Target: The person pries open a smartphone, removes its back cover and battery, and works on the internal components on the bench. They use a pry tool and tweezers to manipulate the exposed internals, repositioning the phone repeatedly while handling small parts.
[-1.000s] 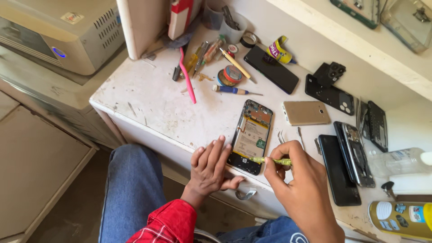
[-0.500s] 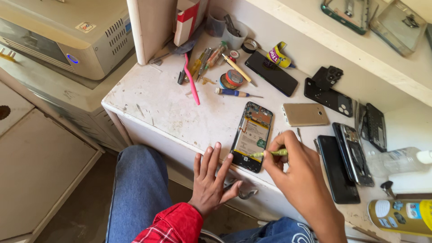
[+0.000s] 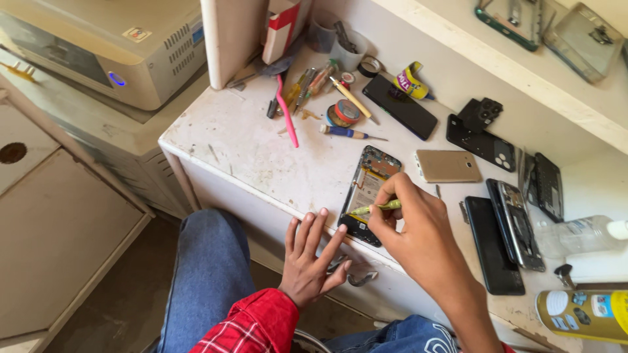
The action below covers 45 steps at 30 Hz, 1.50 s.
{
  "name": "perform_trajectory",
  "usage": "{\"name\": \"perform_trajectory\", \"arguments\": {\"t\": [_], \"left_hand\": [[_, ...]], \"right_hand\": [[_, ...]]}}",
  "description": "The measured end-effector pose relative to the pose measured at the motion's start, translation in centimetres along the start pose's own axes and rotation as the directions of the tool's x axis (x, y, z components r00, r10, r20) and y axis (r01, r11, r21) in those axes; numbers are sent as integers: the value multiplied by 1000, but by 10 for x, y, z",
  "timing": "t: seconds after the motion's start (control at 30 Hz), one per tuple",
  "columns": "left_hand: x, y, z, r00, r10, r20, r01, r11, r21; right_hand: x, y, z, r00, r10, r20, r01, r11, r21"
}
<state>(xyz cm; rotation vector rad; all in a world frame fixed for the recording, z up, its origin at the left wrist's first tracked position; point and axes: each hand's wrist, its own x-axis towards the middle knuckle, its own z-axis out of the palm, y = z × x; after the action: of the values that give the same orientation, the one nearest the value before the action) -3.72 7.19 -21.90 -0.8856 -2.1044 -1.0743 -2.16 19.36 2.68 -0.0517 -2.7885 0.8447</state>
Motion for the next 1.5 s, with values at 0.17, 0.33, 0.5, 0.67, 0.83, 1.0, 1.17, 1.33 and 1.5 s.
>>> {"name": "perform_trajectory", "arguments": {"t": [0.17, 0.33, 0.5, 0.67, 0.83, 1.0, 1.17, 1.33, 1.5], "left_hand": [[3, -3, 0, 998, 41, -41, -38, 997, 71], [2, -6, 2, 997, 49, -59, -45, 997, 70], [1, -6, 4, 997, 45, -57, -41, 997, 71], [1, -5, 4, 997, 42, -57, -38, 997, 61], [1, -6, 5, 997, 44, -57, -41, 997, 64], [0, -6, 7, 997, 50, -66, -46, 997, 64], [0, -7, 7, 996, 54, -66, -50, 997, 65], [-1, -8, 8, 996, 59, -72, -54, 996, 67], [-4, -9, 11, 999, 36, -32, -35, 999, 21]], "right_hand": [[4, -2, -3, 999, 14, 52, -14, 1000, -14], [4, -4, -2, 999, 0, 44, 2, 999, -47], [5, -9, -3, 999, -33, 43, 36, 998, -58], [10, -15, -7, 980, 180, 89, -152, 954, -257], [10, -18, -12, 987, -48, 150, 60, 995, -77], [11, -18, -11, 992, 42, 121, -24, 989, -149], [11, -16, -10, 986, -135, 102, 140, 989, -45], [10, -17, -10, 993, 26, 118, 0, 977, -214], [11, -21, -10, 987, -72, 143, 87, 991, -103]]}}
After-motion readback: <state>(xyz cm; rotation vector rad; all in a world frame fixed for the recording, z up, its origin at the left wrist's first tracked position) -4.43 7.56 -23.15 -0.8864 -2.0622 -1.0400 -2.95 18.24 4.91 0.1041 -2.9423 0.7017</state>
